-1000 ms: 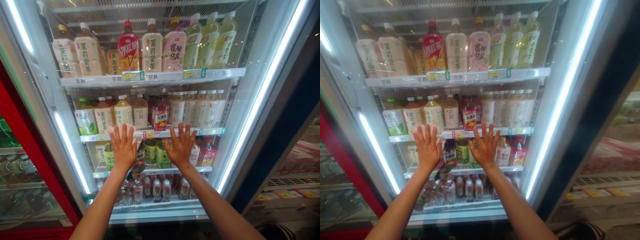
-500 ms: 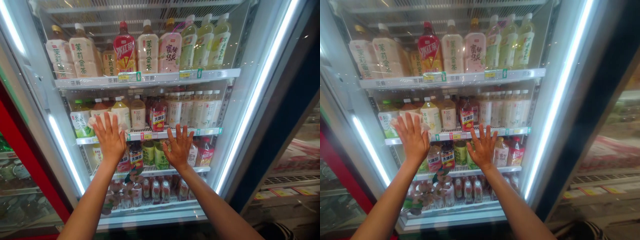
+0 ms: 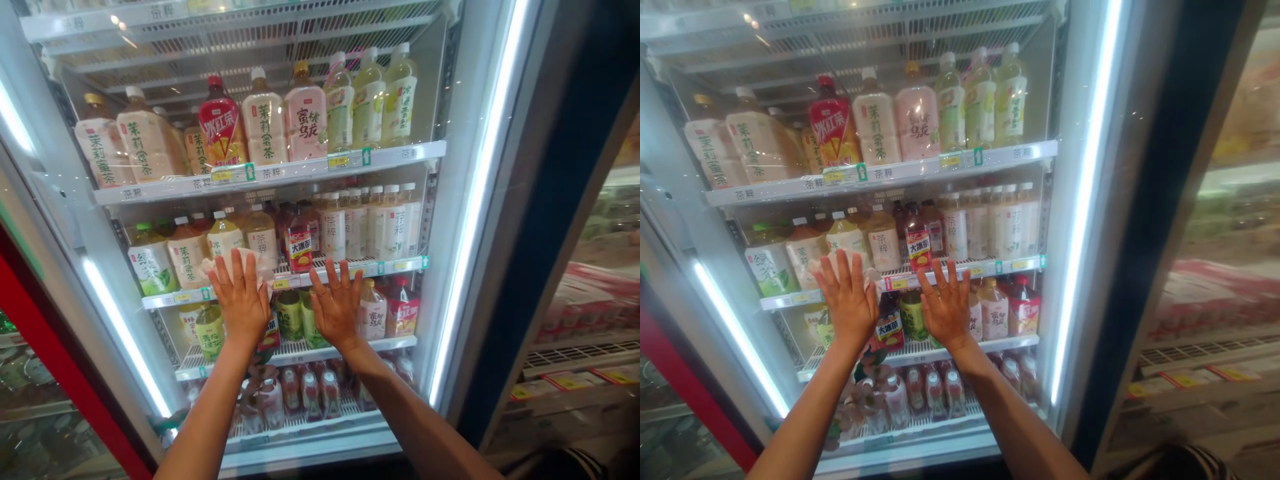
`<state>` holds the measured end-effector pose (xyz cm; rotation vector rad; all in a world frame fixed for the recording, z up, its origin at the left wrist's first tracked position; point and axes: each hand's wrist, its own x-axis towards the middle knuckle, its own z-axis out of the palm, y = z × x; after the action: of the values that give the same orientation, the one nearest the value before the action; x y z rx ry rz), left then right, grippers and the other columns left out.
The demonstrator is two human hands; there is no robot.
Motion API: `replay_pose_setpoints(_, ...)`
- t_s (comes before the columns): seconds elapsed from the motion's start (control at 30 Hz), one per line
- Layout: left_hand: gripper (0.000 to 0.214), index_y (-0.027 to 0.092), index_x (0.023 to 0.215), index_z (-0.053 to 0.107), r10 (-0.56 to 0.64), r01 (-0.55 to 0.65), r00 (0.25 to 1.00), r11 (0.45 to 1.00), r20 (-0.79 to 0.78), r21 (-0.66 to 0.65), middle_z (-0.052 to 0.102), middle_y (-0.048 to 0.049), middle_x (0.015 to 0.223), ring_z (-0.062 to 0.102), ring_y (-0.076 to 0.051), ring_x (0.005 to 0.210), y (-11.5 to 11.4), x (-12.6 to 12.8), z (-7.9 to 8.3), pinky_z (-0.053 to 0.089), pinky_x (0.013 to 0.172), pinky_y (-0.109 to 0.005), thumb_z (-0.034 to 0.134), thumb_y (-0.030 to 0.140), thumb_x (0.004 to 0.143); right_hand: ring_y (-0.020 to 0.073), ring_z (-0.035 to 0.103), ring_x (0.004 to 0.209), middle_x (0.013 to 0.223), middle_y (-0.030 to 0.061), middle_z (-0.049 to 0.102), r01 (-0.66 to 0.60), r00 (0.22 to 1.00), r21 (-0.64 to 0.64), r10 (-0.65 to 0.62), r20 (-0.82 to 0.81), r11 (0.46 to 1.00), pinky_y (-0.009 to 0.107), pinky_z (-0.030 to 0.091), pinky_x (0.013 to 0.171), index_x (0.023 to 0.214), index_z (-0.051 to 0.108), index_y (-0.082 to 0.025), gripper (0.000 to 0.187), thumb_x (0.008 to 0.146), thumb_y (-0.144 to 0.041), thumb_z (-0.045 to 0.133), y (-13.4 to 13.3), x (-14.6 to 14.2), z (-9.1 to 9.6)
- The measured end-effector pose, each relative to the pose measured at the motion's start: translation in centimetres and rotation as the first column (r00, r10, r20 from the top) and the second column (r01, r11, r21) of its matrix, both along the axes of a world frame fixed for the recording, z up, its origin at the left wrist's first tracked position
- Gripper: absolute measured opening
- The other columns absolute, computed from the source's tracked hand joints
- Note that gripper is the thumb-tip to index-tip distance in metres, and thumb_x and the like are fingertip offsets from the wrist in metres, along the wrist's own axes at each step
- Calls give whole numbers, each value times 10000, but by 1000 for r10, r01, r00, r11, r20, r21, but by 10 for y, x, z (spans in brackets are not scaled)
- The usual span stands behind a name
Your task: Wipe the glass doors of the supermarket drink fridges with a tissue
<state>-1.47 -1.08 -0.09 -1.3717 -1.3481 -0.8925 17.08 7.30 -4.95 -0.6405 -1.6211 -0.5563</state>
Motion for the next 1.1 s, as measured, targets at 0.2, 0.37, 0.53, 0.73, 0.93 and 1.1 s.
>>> replay_pose_setpoints(0.2, 792, 236, 1641, 112, 4, -14, 996, 995, -93, -102, 105, -67, 1710, -29, -299, 1596, -12, 21, -79, 66, 1305, -598, 526, 265, 966, 306, 60, 1605, 1725, 16, 81, -25, 1000, -14, 25, 17, 1000, 623, 61, 1296, 1648, 144, -286, 753, 990, -189, 497, -2, 3, 2)
replay_pose_setpoints(0.37, 772, 236, 1639, 126, -2, -10, 994, 994, -110, -111, 127, -73, 1710, -36, -311, 1595, 4, 35, -41, 74, 1297, -620, 520, 284, 977, 292, 62, 1605, 1722, 15, 96, -71, 994, -79, 77, 75, 994, 612, 84, 1299, 1646, 130, -301, 751, 999, -181, 493, -7, 12, 6)
replay_pose_setpoints(0.53, 765, 229, 1639, 123, -43, 42, 998, 999, -56, -8, 110, -86, 1716, -82, -315, 1591, 35, 55, 45, 40, 1285, -652, 511, 302, 984, 260, 85, 1604, 1713, 32, 146, -58, 991, -92, 68, 112, 994, 581, 134, 1307, 1648, 86, -283, 766, 1008, -179, 493, -3, 34, 4)
replay_pose_setpoints(0.73, 765, 228, 1635, 134, -56, 30, 983, 989, -173, -147, 182, -56, 1694, -6, -265, 1595, 7, 71, -79, 39, 1315, -540, 520, 278, 977, 249, 64, 1604, 1711, 23, 124, 54, 997, -95, -48, 64, 994, 611, 63, 1304, 1648, 68, -293, 743, 1029, -239, 477, 24, 79, -4)
replay_pose_setpoints(0.93, 784, 242, 1639, 107, -52, 28, 988, 986, -146, -162, 130, -62, 1705, -32, -284, 1592, 34, 97, -24, 50, 1307, -582, 524, 299, 978, 217, 47, 1604, 1712, 10, 109, 48, 998, 5, -48, 46, 999, 556, -8, 1314, 1647, 102, -294, 721, 1028, -247, 468, 41, 90, -9)
replay_pose_setpoints(1.1, 807, 210, 1640, 99, -64, 41, 986, 988, -153, -148, 93, -88, 1705, -63, -314, 1584, 49, 111, 3, 48, 1297, -623, 540, 314, 971, 216, 121, 1594, 1672, 83, 288, 31, 999, 16, -31, 18, 999, 562, 52, 1316, 1651, 80, -194, 717, 1022, -192, 424, 44, 87, -14)
